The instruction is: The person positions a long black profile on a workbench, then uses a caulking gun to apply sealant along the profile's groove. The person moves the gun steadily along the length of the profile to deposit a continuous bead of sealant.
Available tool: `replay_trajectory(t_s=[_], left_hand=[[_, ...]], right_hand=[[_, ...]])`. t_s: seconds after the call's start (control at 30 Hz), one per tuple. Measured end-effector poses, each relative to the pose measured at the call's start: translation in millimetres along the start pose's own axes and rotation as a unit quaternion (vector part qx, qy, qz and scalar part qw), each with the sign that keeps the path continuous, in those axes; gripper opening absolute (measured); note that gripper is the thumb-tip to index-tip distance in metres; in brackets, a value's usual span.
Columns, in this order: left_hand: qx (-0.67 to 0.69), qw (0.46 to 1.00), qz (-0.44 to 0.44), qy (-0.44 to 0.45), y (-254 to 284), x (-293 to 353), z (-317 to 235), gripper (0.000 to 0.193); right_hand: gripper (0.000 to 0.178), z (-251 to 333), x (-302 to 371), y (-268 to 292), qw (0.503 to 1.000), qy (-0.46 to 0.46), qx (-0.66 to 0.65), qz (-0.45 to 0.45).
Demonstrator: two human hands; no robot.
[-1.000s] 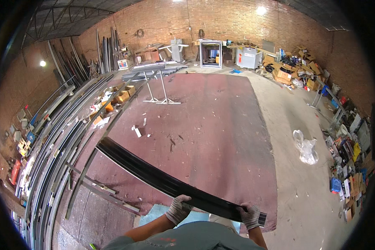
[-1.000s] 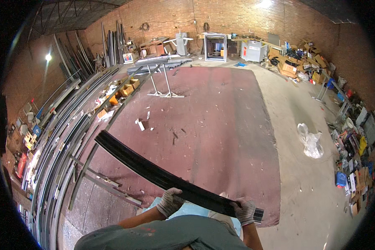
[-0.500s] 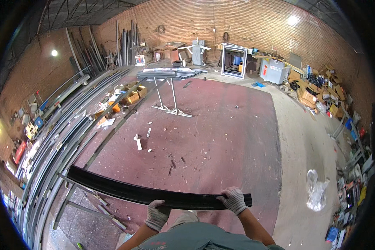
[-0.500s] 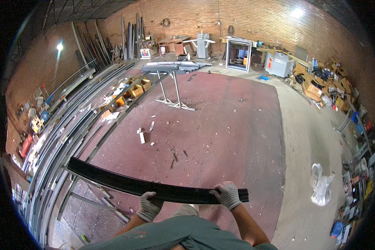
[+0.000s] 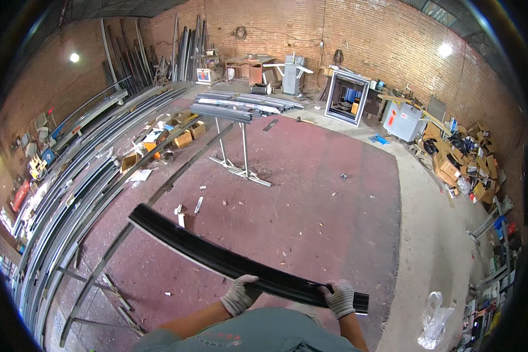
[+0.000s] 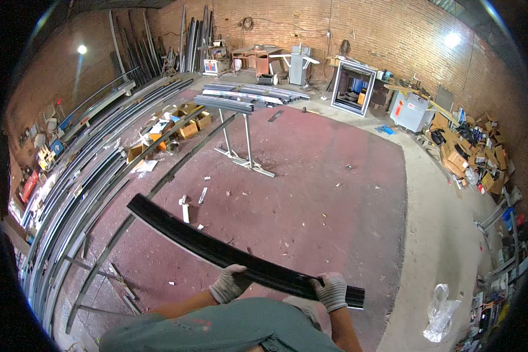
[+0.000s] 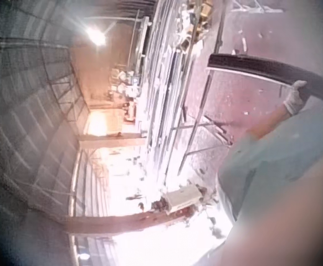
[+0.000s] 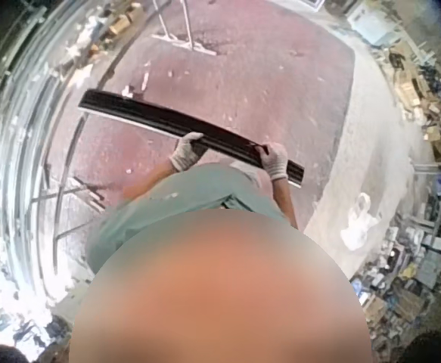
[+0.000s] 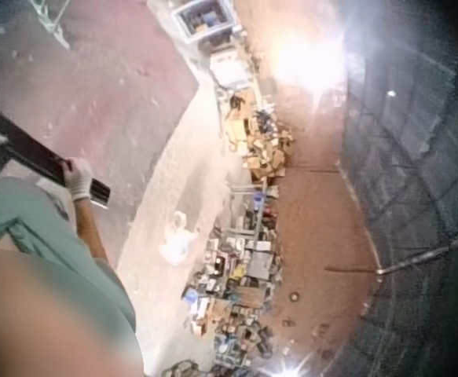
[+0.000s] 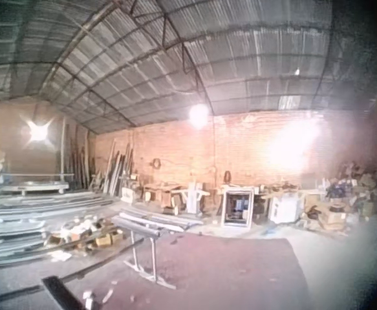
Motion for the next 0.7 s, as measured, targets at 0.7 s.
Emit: replay_trajectory(t_s=[0.7], left_hand=[[-0.096, 0.994, 0.021, -0.044, -65, -416, -255, 0.052]], right_hand=[[0.015, -29, -571, -103, 0.956, 0.243, -0.162, 0.013]])
Point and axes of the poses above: each hand's wrist, its own x-axis away from the middle knuckle, its own y-axis out of the back of the hand, z = x × y, the point moved 5 cm from there along -x, towards the middle knuckle, and after that the axes turned 13 degrees about -x, right-handed, at the moved point
